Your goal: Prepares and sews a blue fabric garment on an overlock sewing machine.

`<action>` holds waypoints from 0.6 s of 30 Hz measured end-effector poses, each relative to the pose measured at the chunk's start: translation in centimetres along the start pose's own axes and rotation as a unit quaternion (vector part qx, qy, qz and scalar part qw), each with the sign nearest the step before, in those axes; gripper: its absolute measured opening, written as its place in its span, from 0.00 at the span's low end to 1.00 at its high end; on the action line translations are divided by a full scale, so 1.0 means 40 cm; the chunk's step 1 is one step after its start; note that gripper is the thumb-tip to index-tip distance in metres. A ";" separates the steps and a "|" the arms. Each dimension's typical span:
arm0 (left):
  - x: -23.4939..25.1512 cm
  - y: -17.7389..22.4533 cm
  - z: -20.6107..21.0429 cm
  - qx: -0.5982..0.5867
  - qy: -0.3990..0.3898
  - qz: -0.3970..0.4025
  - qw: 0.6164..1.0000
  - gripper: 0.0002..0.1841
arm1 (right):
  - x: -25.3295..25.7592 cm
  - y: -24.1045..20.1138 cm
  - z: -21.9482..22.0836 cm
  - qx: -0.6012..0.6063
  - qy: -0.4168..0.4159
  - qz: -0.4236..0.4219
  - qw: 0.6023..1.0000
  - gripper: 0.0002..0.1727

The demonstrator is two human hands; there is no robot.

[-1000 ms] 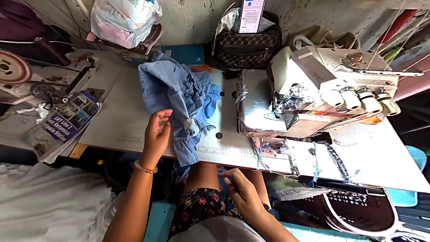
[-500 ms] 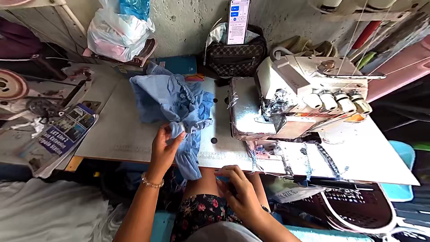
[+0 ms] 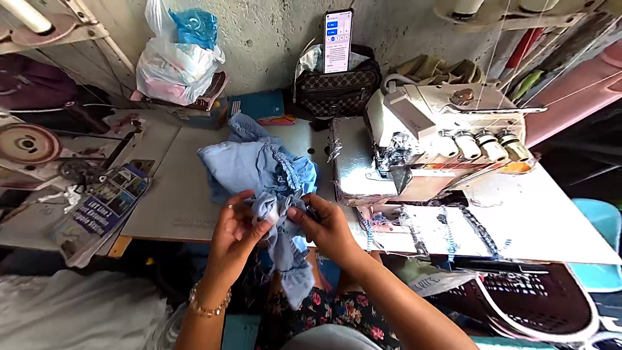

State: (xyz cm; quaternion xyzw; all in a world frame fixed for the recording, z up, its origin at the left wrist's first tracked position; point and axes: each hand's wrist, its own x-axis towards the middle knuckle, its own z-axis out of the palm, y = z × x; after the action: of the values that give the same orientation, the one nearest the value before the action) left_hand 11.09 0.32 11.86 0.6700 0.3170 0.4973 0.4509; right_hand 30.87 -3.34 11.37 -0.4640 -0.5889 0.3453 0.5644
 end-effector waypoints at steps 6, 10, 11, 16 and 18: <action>-0.013 -0.022 0.013 0.338 0.099 0.229 0.908 0.16 | -0.014 0.024 0.002 0.065 0.006 0.056 0.996 0.10; -0.012 -0.004 0.007 0.416 0.113 0.247 0.868 0.21 | -0.022 0.034 0.008 0.055 0.003 0.041 0.998 0.11; -0.010 0.001 0.006 0.434 0.100 0.252 0.859 0.18 | -0.024 0.036 0.012 0.054 0.002 0.041 0.998 0.11; 0.000 -0.001 -0.001 0.528 0.030 0.220 0.820 0.17 | -0.029 0.041 0.013 0.064 -0.014 0.079 0.995 0.12; 0.000 -0.011 -0.008 0.531 0.011 0.194 0.825 0.19 | -0.032 0.042 0.009 0.070 -0.025 0.106 0.992 0.13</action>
State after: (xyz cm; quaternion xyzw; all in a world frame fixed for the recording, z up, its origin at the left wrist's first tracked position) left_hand 10.80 0.57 11.47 0.8480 0.4005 0.3369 -0.0838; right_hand 30.68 -3.93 9.31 -0.4746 -0.5248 0.4545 0.5410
